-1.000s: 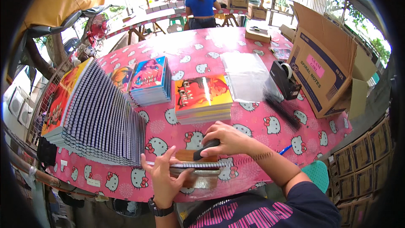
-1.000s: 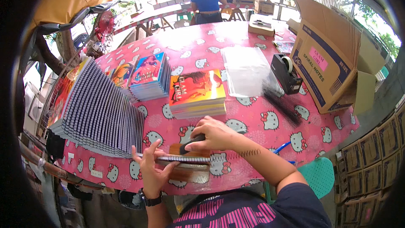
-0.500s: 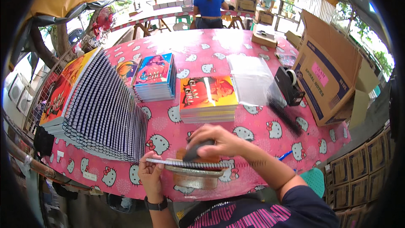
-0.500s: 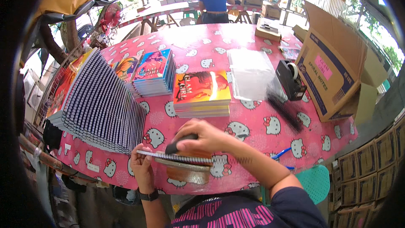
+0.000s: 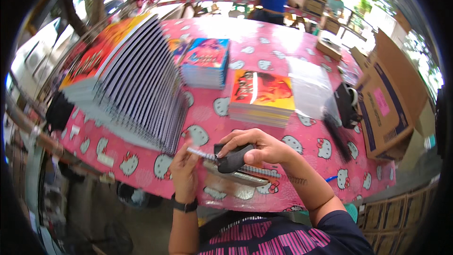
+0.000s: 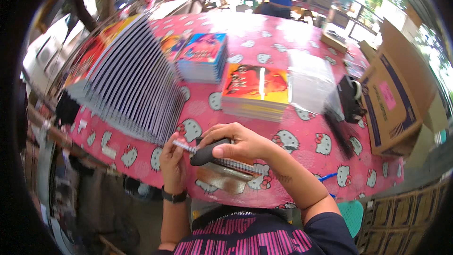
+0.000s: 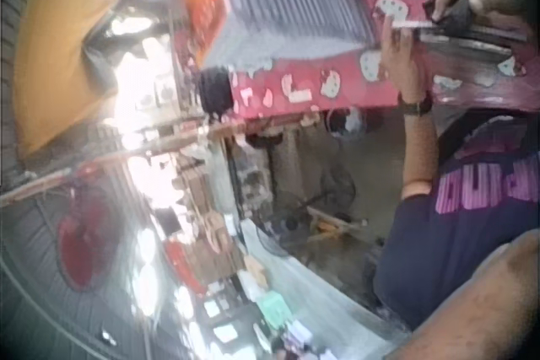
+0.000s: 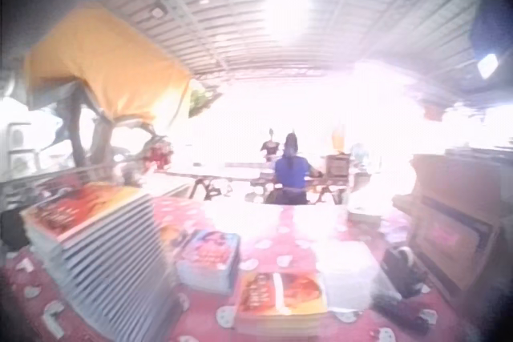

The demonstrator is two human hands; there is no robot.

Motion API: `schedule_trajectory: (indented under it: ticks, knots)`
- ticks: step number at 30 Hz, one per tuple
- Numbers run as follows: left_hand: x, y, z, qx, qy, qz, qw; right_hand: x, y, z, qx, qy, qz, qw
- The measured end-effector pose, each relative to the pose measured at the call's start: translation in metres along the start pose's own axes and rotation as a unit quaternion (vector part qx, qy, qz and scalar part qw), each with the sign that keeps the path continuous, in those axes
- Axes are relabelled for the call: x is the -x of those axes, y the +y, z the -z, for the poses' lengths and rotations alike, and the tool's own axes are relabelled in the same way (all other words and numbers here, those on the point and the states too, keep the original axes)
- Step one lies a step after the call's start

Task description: The person assembles spiral notebooks by aligning paper stacks with covers, manually starting a spiral coil through the holes, using a friction pad to spin the coil into place, and then crimping the ends with pliers.

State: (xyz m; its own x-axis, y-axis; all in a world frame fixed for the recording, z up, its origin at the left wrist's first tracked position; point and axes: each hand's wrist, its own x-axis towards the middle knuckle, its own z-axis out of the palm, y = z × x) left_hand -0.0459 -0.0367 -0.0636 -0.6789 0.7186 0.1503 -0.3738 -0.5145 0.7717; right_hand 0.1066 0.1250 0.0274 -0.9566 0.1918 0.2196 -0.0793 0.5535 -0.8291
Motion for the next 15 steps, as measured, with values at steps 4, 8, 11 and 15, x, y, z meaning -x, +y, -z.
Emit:
schedule_trajectory:
  ticks: [4,8,11,15]
  knots:
    - [0.003,-0.002,0.002,-0.011,-0.007,0.016,1.000,-0.008,0.014,-0.002,0.065,0.025,-0.056,0.996]
    - [0.006,-0.003,0.007,-0.028,-0.010,0.003,1.000,-0.017,0.004,-0.011,0.065,-0.017,-0.001,0.998]
    - [0.006,-0.002,0.005,-0.089,0.003,-0.013,0.996,-0.020,0.010,-0.005,-0.046,0.035,-0.058,0.997]
    - [0.002,-0.003,0.007,-0.072,-0.007,0.007,0.997,-0.020,0.013,-0.016,-0.064,-0.006,-0.126,0.990]
